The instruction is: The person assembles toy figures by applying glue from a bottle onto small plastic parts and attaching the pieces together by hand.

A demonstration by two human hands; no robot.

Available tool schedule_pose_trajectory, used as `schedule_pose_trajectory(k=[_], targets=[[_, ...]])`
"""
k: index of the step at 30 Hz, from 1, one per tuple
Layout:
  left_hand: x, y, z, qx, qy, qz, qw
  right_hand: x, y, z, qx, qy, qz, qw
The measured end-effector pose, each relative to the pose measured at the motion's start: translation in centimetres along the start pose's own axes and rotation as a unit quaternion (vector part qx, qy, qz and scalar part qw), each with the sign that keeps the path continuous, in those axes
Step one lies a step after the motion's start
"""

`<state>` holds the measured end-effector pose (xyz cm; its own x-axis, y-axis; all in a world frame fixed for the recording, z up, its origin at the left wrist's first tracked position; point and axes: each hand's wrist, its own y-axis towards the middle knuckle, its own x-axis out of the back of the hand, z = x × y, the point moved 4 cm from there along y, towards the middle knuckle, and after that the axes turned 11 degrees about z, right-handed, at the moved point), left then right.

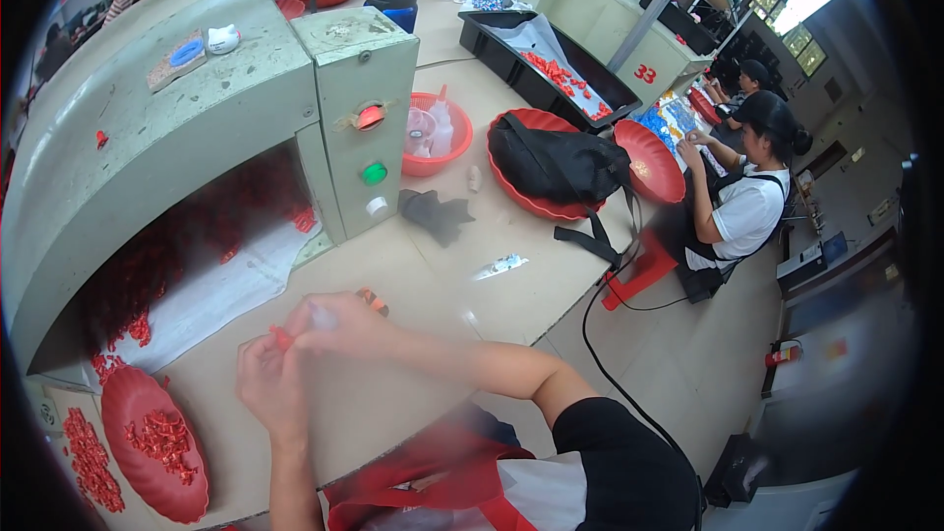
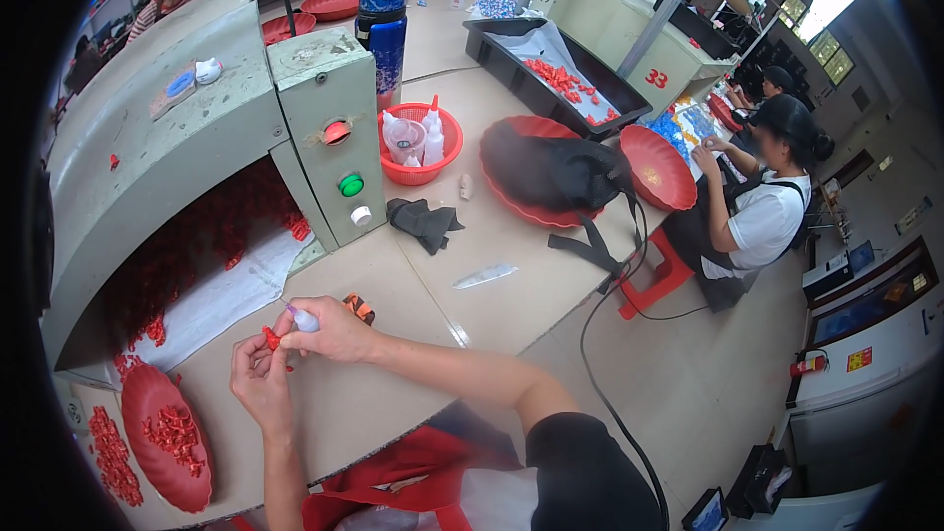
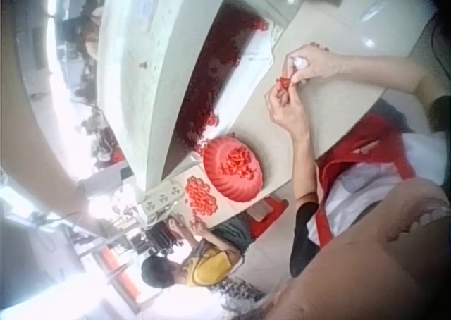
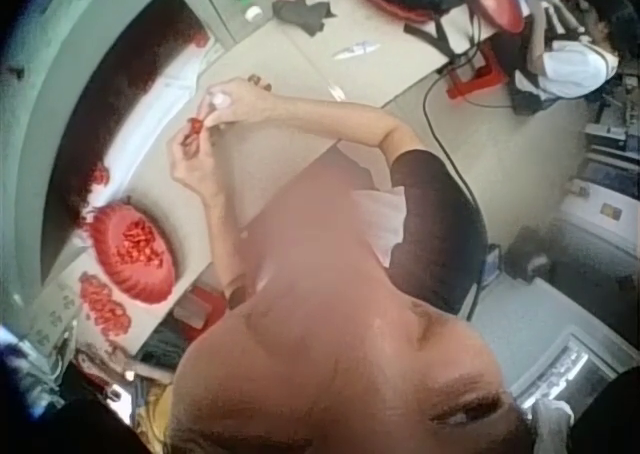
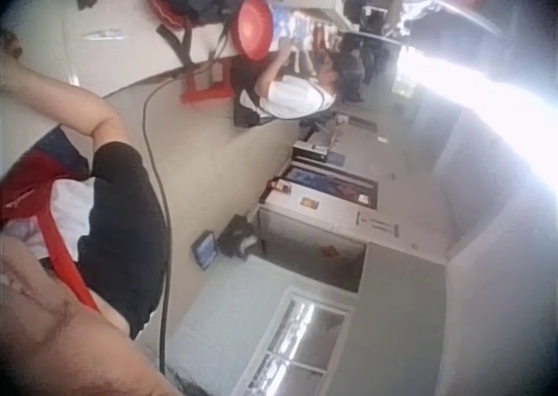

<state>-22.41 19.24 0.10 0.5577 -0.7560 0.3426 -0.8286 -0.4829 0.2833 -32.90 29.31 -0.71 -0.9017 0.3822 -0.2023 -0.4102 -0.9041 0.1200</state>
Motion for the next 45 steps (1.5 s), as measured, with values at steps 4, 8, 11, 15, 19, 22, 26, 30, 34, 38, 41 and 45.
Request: schedule_pose_trajectory(k=[4,8,11,15,19,22,26,30,34,38,41,45], targets=[[-0.1,0.2,-0.2,-0.004,0.015,0.004,1.000,0.1,0.0,0.1,-0.004,0.001,-0.003,1.000],[0.1,0.3,-0.2,-0.001,0.016,0.002,1.000,0.0,0.0,0.2,-0.002,-0.017,-0.002,1.000],[0.4,0.6,-0.6,0.025,-0.004,0.011,1.000,-0.1,-0.1,0.0,-0.003,-0.046,-0.012,0.999],[5.1,-0.3,-1.2,0.067,0.043,-0.066,0.995,1.0,-0.7,1.7,0.067,-0.195,-0.069,0.976],[16.7,-5.4,2.8,0.108,0.271,-0.213,0.932,3.5,-3.3,2.6,-0.036,-0.149,-0.100,0.983],[21.6,-7.9,3.3,0.205,0.515,-0.204,0.807,7.8,-4.3,0.5,0.018,-0.278,-0.234,0.932],[20.2,-9.7,2.7,0.051,0.480,-0.262,0.836,9.5,-5.2,-0.1,0.024,-0.364,-0.312,0.877],[3.2,-15.0,-4.5,-0.050,0.140,0.131,0.980,9.6,-5.7,0.6,0.038,-0.401,-0.331,0.853],[-8.4,-20.0,6.4,-0.011,0.117,0.498,0.859,9.1,-5.3,1.0,0.051,-0.396,-0.328,0.856],[-9.9,-26.1,8.1,0.073,0.065,0.486,0.868,10.1,-2.9,-2.3,0.019,-0.459,-0.305,0.834],[-12.6,-32.6,6.5,0.158,0.011,0.427,0.890,10.2,-3.7,-0.7,0.033,-0.432,-0.320,0.843],[-15.1,-35.1,5.6,0.239,-0.012,0.345,0.907,10.5,-5.0,0.2,0.045,-0.338,-0.328,0.881]])
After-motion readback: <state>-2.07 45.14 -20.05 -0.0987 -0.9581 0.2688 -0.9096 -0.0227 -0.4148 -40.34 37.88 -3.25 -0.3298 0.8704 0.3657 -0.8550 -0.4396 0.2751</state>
